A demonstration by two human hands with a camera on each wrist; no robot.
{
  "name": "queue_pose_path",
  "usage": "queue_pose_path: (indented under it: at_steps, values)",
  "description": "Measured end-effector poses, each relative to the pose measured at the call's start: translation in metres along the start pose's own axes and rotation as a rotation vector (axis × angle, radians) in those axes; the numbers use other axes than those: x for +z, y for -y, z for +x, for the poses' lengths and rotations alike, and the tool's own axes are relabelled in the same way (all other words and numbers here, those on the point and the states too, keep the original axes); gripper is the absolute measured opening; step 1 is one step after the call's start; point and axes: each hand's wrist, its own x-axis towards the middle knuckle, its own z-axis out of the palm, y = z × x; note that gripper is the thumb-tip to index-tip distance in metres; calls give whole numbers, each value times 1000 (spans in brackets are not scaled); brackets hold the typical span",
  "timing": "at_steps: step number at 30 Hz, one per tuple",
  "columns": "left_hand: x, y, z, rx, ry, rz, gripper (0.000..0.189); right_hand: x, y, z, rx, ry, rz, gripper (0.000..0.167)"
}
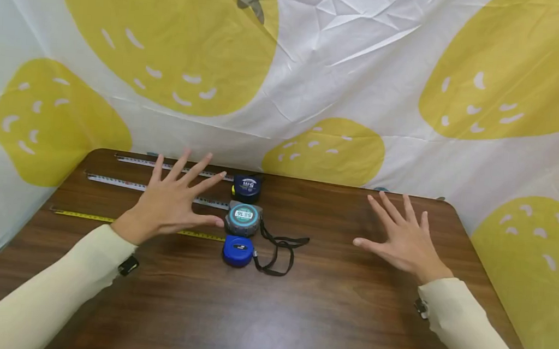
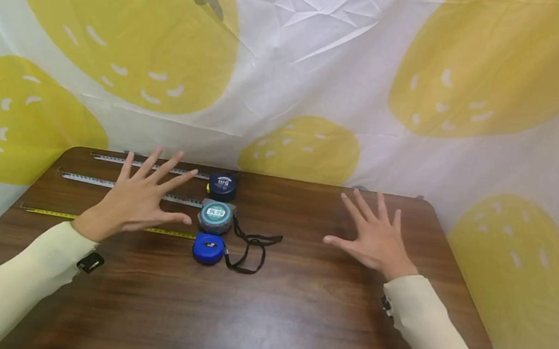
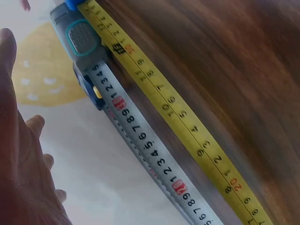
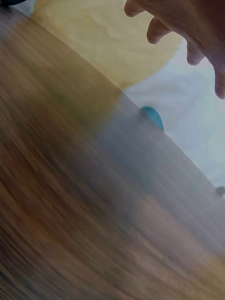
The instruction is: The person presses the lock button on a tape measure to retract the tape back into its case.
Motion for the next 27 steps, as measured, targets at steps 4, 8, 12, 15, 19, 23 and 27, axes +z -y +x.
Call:
queue_pose_path:
  at_steps: [4, 8, 12, 15, 19, 23, 27]
  values:
    - [0, -7, 1, 23, -3, 4, 105, -1, 12, 2, -41, -2, -11, 109]
    - [0, -13, 3, 38, -5, 2, 112, 0, 23, 5, -83, -11, -23, 109]
    - [0, -19, 3, 53, -9, 4, 119, 1, 35, 7, -123, -25, -35, 110]
    - [-1, -22, 3, 59, -5, 2, 119, 3, 44, 8, -157, -37, -39, 110]
    - [-1, -27, 3, 59, 7, 5, 119, 5, 56, 9, -201, -55, -43, 111]
    - [-1, -31, 2, 68, -2, 6, 118, 9, 67, 11, -240, -65, -46, 113]
    - [0, -34, 0, 73, -18, -10, 118, 12, 78, 13, -270, -72, -36, 113]
